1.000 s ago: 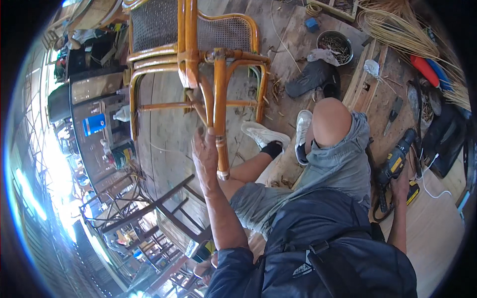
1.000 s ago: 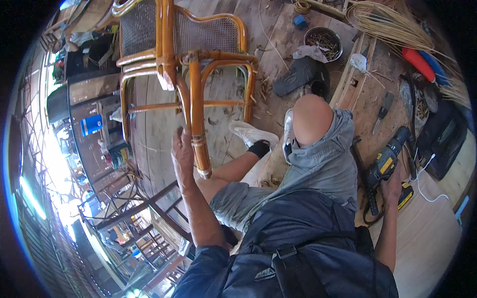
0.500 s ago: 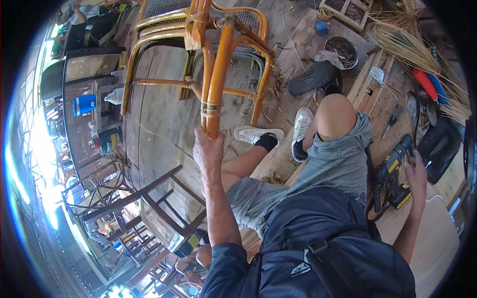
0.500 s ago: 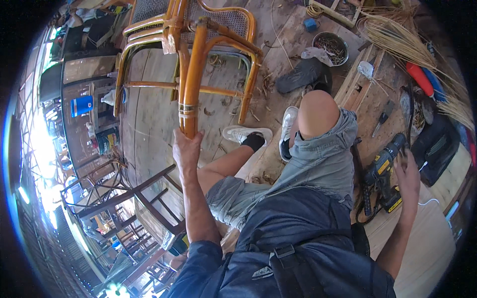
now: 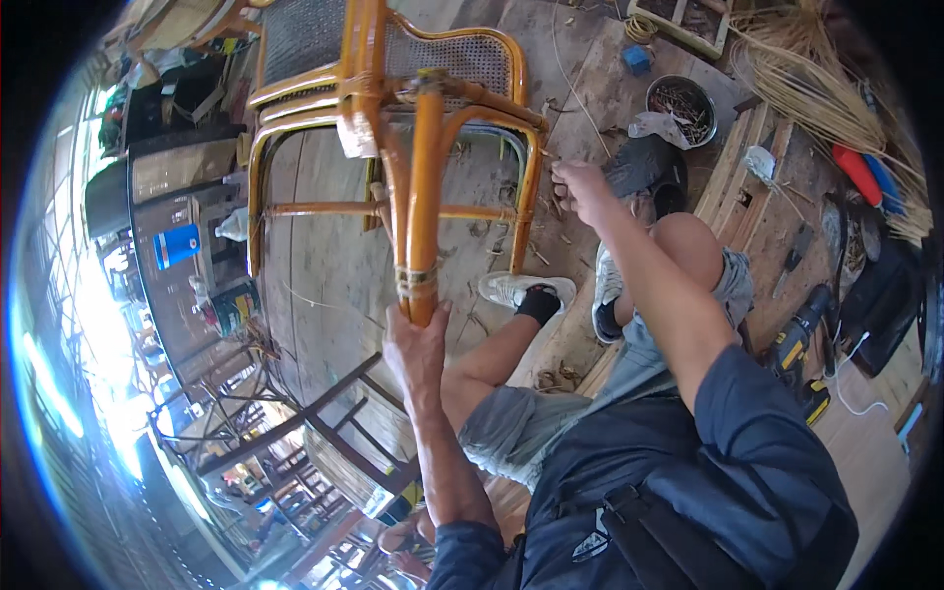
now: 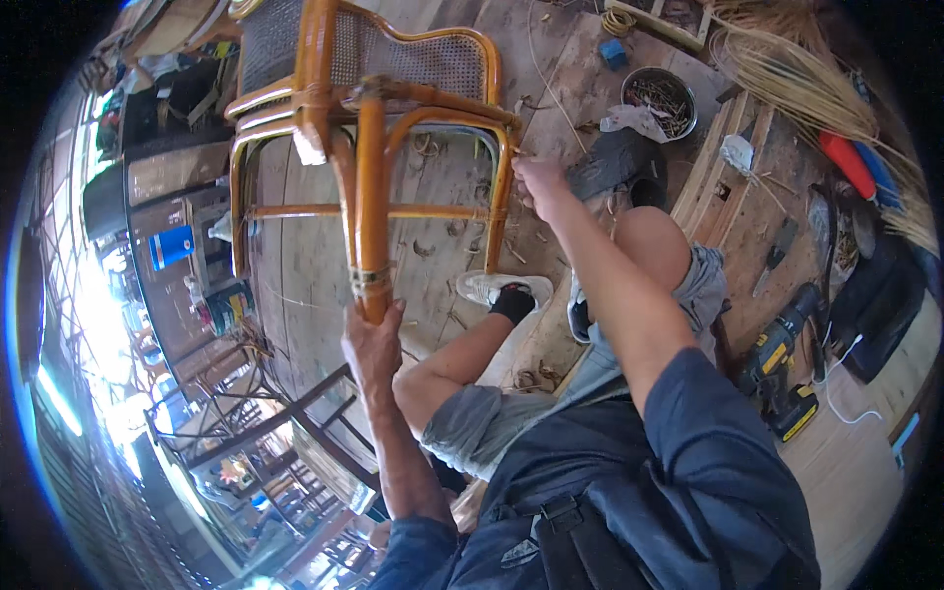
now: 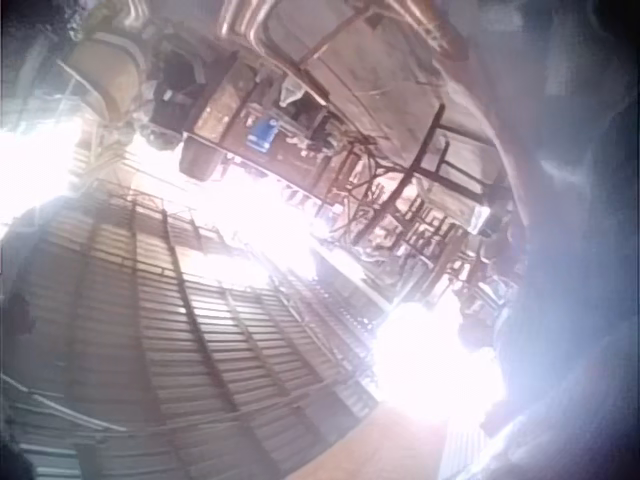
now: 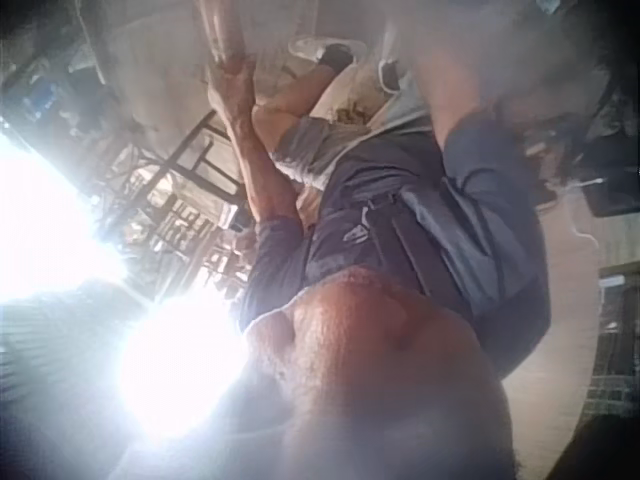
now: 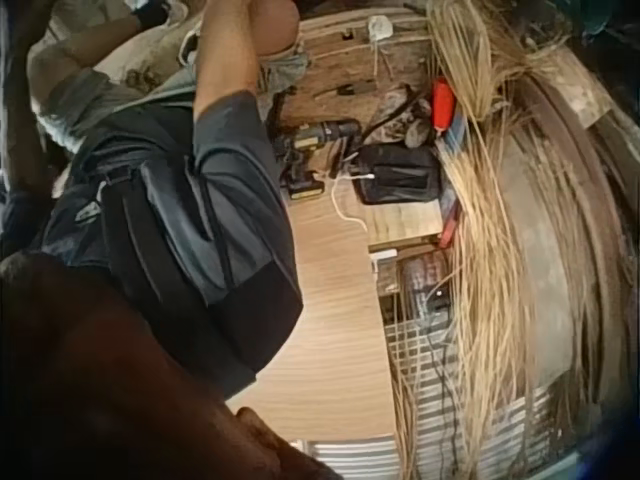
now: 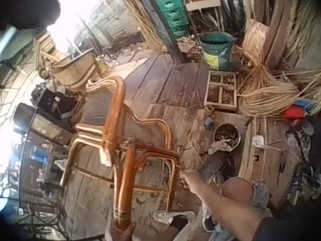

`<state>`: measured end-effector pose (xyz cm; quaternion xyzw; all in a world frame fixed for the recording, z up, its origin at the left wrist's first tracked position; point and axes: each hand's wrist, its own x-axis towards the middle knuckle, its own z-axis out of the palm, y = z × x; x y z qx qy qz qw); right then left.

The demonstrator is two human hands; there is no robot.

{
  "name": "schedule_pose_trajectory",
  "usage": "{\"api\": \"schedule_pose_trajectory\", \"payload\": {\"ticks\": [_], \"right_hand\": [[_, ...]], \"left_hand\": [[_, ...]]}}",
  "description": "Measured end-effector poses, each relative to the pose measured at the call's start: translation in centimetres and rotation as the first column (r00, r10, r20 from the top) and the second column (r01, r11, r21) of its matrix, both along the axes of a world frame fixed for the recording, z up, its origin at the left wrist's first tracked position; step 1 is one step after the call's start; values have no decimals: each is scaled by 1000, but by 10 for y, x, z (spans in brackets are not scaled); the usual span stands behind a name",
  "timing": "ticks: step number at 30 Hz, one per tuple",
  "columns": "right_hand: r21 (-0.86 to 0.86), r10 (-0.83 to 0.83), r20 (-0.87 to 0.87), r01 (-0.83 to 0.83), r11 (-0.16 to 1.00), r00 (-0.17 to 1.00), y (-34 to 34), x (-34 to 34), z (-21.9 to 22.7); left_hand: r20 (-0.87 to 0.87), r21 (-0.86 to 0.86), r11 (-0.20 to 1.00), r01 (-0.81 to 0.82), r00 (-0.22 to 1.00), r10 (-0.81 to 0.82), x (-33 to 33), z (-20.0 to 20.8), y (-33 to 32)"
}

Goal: The person repairs a rattan chair by sitting on the floor. They use a power drill to secure a joint, then use pliers to tighten and adjust the woven rattan bindings around the chair's frame.

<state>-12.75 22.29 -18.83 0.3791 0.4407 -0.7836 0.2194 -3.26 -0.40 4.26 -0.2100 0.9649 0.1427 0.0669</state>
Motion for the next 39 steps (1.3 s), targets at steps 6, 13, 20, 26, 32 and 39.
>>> {"api": "schedule_pose_trajectory", "payload": {"ticks": [6, 13, 20, 26, 32, 39], "right_hand": [[23, -225, 162, 224, 974, 961, -42, -8, -70], [-475, -42, -74, 2, 880, 996, -61, -25, -52], [-384, 126, -431, -308, 870, 894, -90, -44, 19], [-78, 286, -730, -491, 867, 621, -101, -38, 51], [-252, 318, -524, -501, 828, 790, -93, -17, 28], [-208, 279, -339, -361, 909, 899, -74, -9, 10]], "left_hand": [[126, 108, 979, -172, 979, 158, -44, 90, -15], [73, -13, 995, -95, 993, 96, -86, 170, -133], [-178, -709, 680, 189, 885, -431, -109, 145, -88], [60, -170, 891, 421, 907, -418, -156, -33, 52], [-168, -270, 923, 275, 930, -327, -172, -87, 37], [-154, -300, 924, 236, 944, -291, -152, -39, -9]]}}
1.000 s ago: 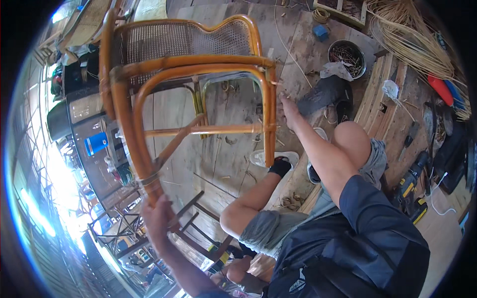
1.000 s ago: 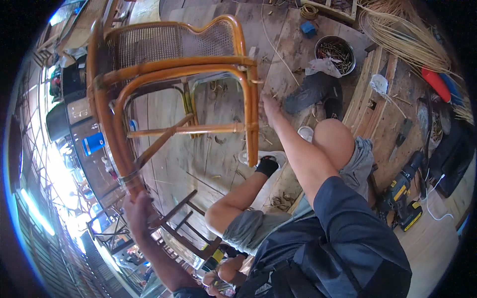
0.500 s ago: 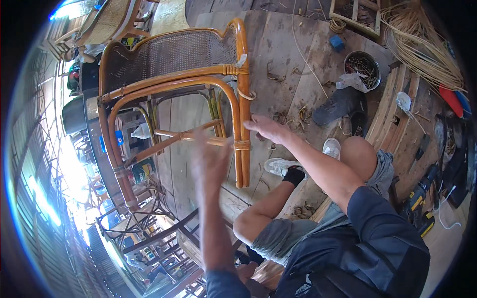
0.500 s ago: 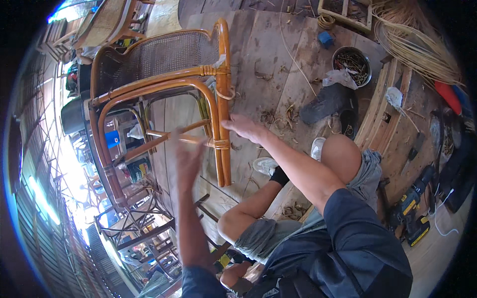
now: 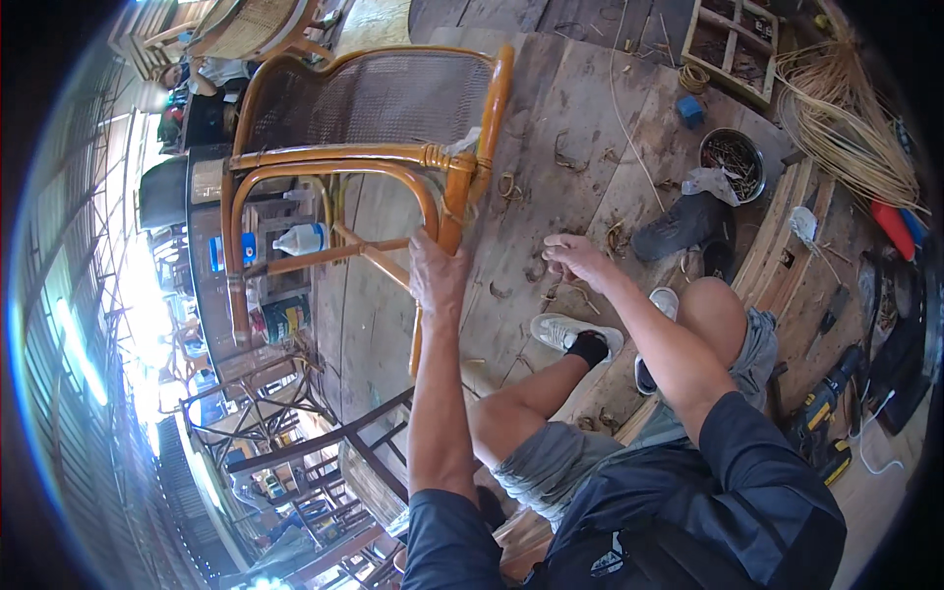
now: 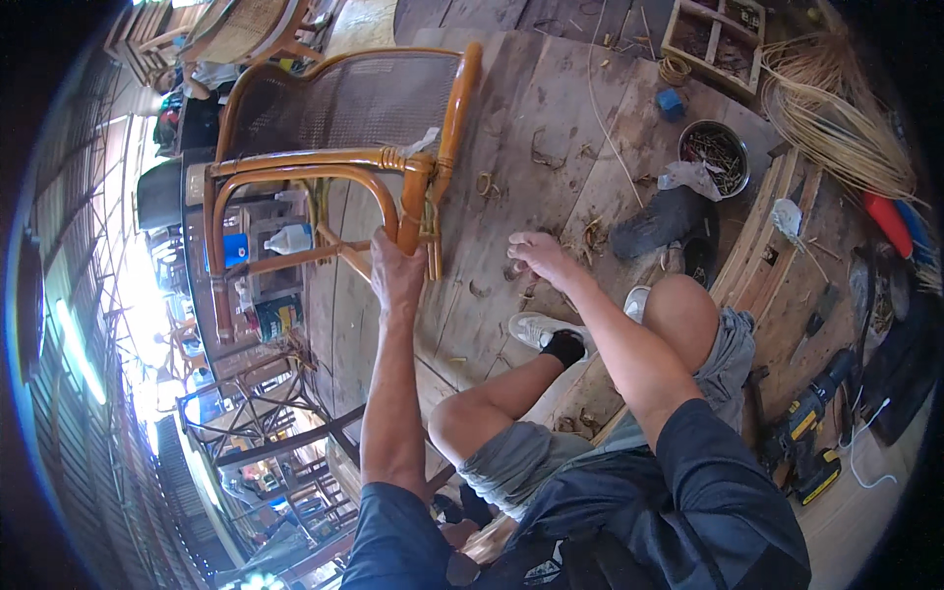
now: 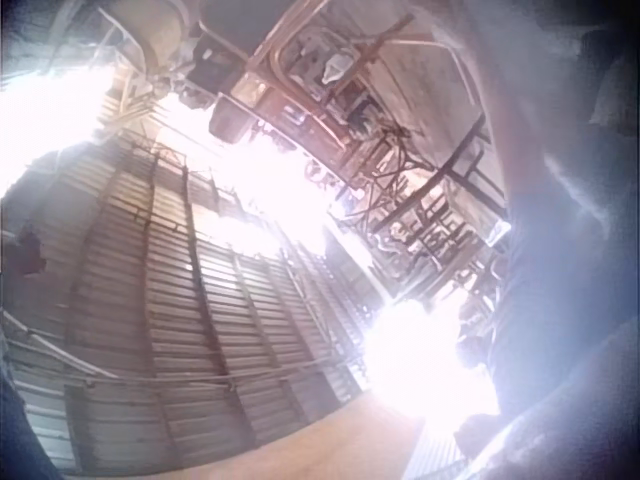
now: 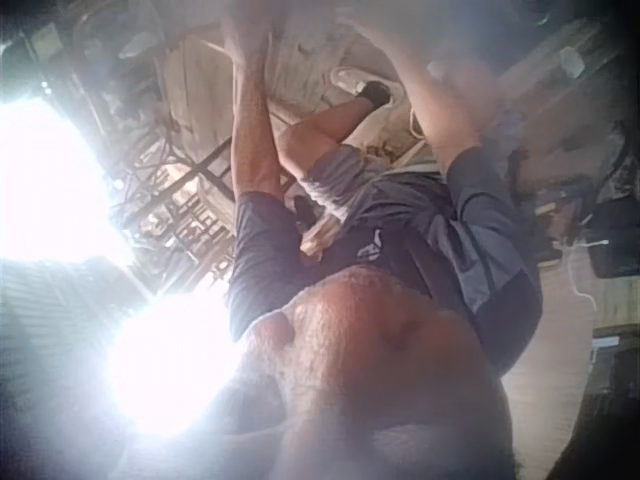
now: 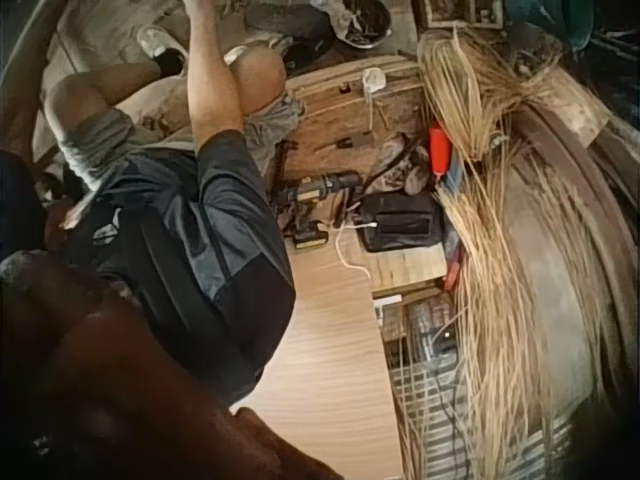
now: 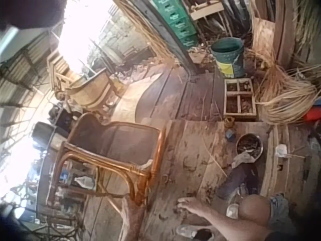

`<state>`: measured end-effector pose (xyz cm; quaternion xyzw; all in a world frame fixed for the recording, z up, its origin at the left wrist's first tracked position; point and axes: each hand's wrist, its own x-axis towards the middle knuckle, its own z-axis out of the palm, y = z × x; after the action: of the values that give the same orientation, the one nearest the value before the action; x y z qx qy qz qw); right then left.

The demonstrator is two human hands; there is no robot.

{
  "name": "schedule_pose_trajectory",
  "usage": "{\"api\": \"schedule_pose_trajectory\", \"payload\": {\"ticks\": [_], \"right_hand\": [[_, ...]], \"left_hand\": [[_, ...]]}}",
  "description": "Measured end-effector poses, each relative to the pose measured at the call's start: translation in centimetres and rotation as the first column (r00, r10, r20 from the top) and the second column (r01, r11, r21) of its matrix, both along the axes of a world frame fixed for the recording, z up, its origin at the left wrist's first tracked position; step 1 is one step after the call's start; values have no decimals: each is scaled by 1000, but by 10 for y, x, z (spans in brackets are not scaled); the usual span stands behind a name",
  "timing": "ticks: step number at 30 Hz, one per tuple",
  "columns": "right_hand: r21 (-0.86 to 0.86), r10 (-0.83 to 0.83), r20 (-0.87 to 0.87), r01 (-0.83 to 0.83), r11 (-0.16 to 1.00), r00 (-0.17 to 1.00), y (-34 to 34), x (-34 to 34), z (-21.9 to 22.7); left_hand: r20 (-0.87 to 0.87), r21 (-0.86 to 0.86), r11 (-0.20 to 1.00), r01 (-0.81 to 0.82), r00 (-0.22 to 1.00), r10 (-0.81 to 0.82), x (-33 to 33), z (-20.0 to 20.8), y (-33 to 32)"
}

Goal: The person repairs a rattan chair by sitting on the floor. They use a power drill to secure a joint, then use pliers to tighten and adjust the woven rattan bindings around the chair's frame.

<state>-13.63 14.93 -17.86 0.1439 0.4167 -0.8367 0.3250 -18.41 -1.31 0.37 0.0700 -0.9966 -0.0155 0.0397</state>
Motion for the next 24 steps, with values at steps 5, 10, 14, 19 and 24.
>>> {"api": "schedule_pose_trajectory", "payload": {"ticks": [5, 10, 14, 19, 24], "right_hand": [[9, -64, -90, 65, 998, 994, 3, -3, 21], [-13, -194, -288, 199, 980, 938, 15, -10, 55], [93, -209, -519, 298, 950, 829, 24, -16, 96], [213, -60, -909, 583, 784, 413, 15, -23, 157], [282, 55, -924, 579, 765, 378, 1, -25, 175]], "left_hand": [[135, 85, 996, -36, 991, 24, 20, 35, -32], [210, 137, 991, 1, 977, -30, 42, 55, -55], [246, 194, 981, 3, 968, -51, 54, 71, -67], [307, 342, 939, -32, 948, -80, 67, 96, -67], [384, 270, 958, -93, 923, -19, 88, 111, -81]]}}
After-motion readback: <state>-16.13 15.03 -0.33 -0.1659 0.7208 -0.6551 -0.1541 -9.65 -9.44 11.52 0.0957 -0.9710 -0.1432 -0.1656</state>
